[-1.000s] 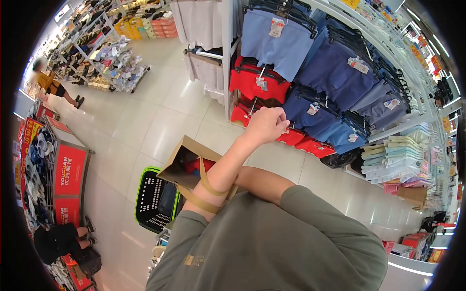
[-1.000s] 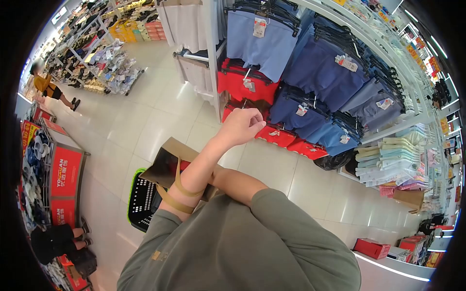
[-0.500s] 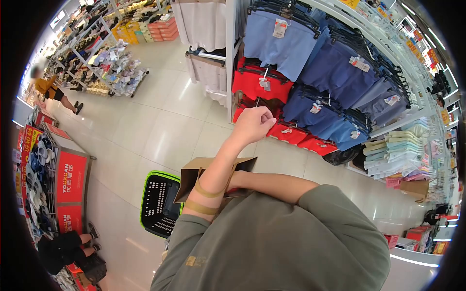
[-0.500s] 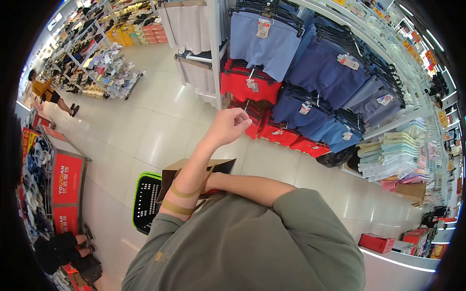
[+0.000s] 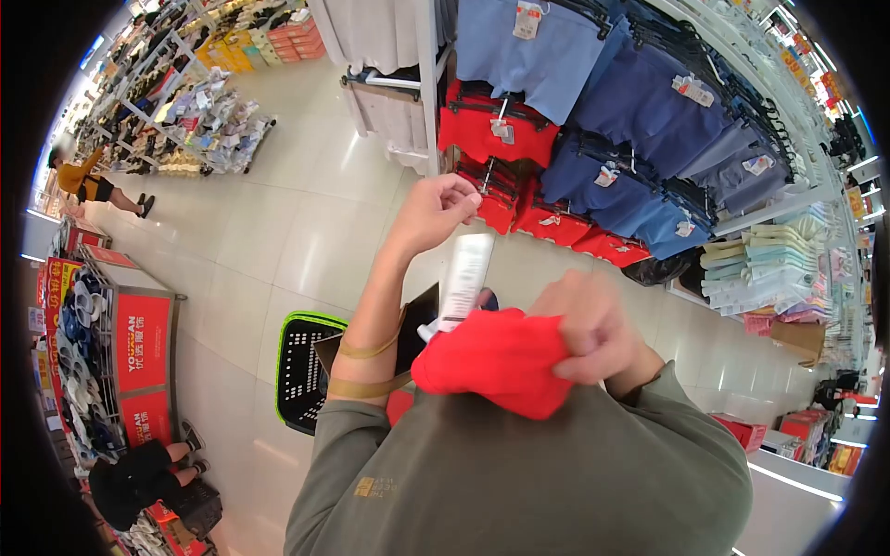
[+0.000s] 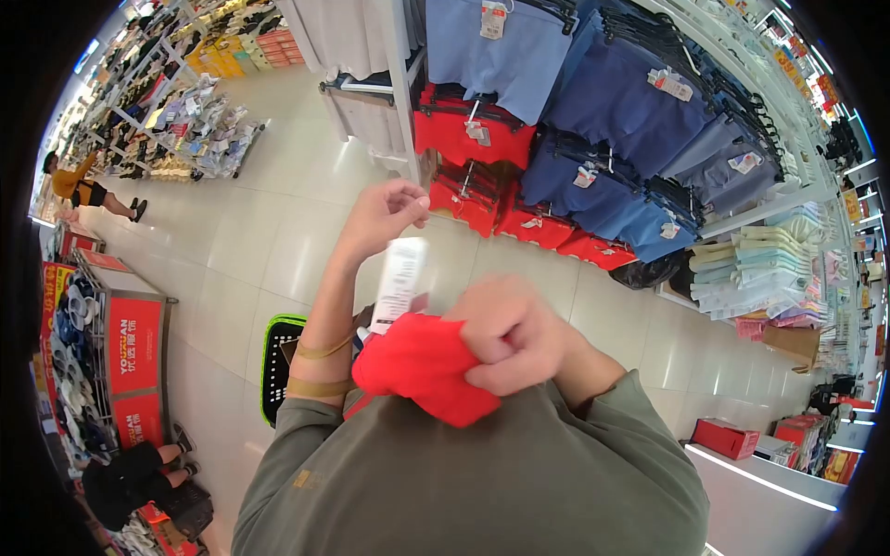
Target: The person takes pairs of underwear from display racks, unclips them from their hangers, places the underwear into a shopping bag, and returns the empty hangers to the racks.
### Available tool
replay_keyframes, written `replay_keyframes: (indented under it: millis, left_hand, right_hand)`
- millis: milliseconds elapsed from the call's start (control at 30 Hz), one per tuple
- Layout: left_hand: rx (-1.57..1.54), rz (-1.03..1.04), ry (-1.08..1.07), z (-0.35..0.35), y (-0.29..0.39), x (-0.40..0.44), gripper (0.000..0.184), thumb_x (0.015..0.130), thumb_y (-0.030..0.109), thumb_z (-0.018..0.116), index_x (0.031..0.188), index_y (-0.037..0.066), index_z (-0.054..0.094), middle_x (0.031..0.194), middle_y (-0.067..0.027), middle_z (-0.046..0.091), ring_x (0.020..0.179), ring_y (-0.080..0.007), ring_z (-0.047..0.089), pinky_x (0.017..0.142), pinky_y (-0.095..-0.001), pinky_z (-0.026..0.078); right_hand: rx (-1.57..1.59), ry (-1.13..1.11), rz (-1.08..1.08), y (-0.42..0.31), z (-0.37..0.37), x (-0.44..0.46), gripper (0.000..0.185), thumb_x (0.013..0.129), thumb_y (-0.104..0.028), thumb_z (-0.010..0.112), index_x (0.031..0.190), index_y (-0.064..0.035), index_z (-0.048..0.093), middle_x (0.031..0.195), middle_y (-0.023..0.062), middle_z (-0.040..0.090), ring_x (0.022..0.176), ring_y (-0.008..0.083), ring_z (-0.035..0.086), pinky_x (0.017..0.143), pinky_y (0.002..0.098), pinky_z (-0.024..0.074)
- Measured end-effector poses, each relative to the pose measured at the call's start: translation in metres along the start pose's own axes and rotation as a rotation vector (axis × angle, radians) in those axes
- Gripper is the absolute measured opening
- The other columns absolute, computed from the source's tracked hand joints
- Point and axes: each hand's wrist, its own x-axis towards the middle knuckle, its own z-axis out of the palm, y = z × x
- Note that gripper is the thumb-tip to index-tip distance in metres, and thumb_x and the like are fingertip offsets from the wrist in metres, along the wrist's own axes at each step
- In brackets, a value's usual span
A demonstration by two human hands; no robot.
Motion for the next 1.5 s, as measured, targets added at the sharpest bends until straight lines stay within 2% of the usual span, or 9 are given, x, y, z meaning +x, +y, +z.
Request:
replay_keyframes:
  millis: [133,400,433,600,1033,1100,1233,1367,1500]
  left_hand:
    - [-0.303,-0.022,-0.164,0.011,0.011,-0.019,0.033,0.103,0.028,0.057,0.121,0.0,0.061,0.097,-0.0087,0.071,0.085,-0.0131,0.067,0.075,-0.0289,0.055]
    - [-0.861,0.067,-0.336,0.032,0.009,-0.031,0.075,0.101,0.054,0.052,0.152,0.003,0.034,0.148,-0.0142,0.049,0.128,-0.0286,0.056,0.1,-0.0445,0.051]
    - [-0.819,0.142,-0.248,0.041,0.008,-0.027,0.068,0.1,0.048,0.058,0.151,0.008,0.037,0.136,-0.007,0.057,0.112,-0.0202,0.062,0.085,-0.036,0.053]
    - [-0.704,0.013,0.083,0.061,0.008,0.029,0.047,0.1,0.035,0.064,0.133,0.003,0.054,0.117,-0.0042,0.066,0.101,-0.0134,0.064,0.085,-0.0296,0.052]
    - [-0.147,0.044,0.063,0.091,0.043,0.136,0.02,0.094,0.012,0.071,0.107,-0.002,0.071,0.094,-0.0045,0.072,0.084,-0.0112,0.064,0.076,-0.0276,0.052]
    - [0.14,0.259,-0.087,0.082,0.051,0.15,0.018,0.089,0.008,0.071,0.104,-0.002,0.071,0.092,-0.0074,0.071,0.082,-0.0161,0.066,0.075,-0.0304,0.052]
    - [0.416,0.457,-0.492,0.081,0.073,0.162,0.017,0.074,-0.001,0.068,0.091,-0.004,0.068,0.085,-0.016,0.064,0.076,-0.0345,0.063,0.068,-0.0391,0.051]
    - [0.433,0.436,-0.846,0.069,0.075,0.16,0.015,0.071,0.002,0.068,0.075,-0.003,0.055,0.078,-0.0168,0.058,0.071,-0.0376,0.057,0.061,-0.0409,0.046]
    - [0.377,0.284,-1.054,0.041,0.065,0.162,0.017,0.073,0.008,0.071,0.075,-0.001,0.056,0.07,-0.0181,0.057,0.066,-0.0391,0.056,0.059,-0.0415,0.046]
  right_hand:
    - [0.172,0.089,-0.316,-0.016,-0.035,0.006,0.034,0.063,0.013,0.068,0.054,-0.0062,0.041,0.05,0.0072,0.051,0.039,0.0218,0.045,0.041,0.0348,0.0271]
    - [-0.409,0.473,-0.296,-0.017,-0.112,-0.001,0.04,0.066,0.008,0.07,0.054,-0.0079,0.035,0.05,0.0002,0.045,0.044,0.0109,0.037,0.045,0.0297,0.0247]
    - [-0.511,0.377,-0.281,-0.019,-0.121,0.002,0.038,0.065,0.007,0.069,0.055,-0.0076,0.035,0.05,0.001,0.042,0.044,0.0135,0.036,0.046,0.0305,0.0252]
    - [-0.549,-0.146,-0.004,-0.014,-0.153,0.007,0.037,0.069,0.006,0.064,0.058,-0.0078,0.032,0.053,0.0045,0.033,0.049,0.0238,0.035,0.048,0.0353,0.0269]
    - [-1.07,0.081,0.506,-0.003,-0.21,-0.055,0.026,0.081,-0.011,0.072,0.068,-0.0048,0.051,0.063,0.008,0.053,0.065,0.028,0.057,0.06,0.0406,0.0433]
    - [-1.256,0.129,0.591,-0.002,-0.209,-0.06,0.016,0.082,-0.013,0.073,0.076,-0.0048,0.061,0.071,0.0083,0.061,0.071,0.0288,0.063,0.063,0.04,0.0475]
    - [-1.17,0.595,0.027,-0.026,-0.197,-0.043,0.029,0.083,-0.019,0.076,0.107,-0.0037,0.068,0.093,0.0104,0.069,0.085,0.0322,0.066,0.08,0.0422,0.0516]
    - [-1.147,0.54,0.134,-0.001,-0.189,-0.021,0.043,0.08,-0.029,0.081,0.112,-0.0051,0.065,0.088,0.007,0.067,0.086,0.0307,0.064,0.107,0.0472,0.0409]
    - [-1.017,0.414,0.462,0.03,-0.176,-0.032,0.034,0.079,-0.033,0.084,0.086,-0.0059,0.064,0.075,0.0044,0.059,0.08,0.027,0.058,0.094,0.044,0.0454]
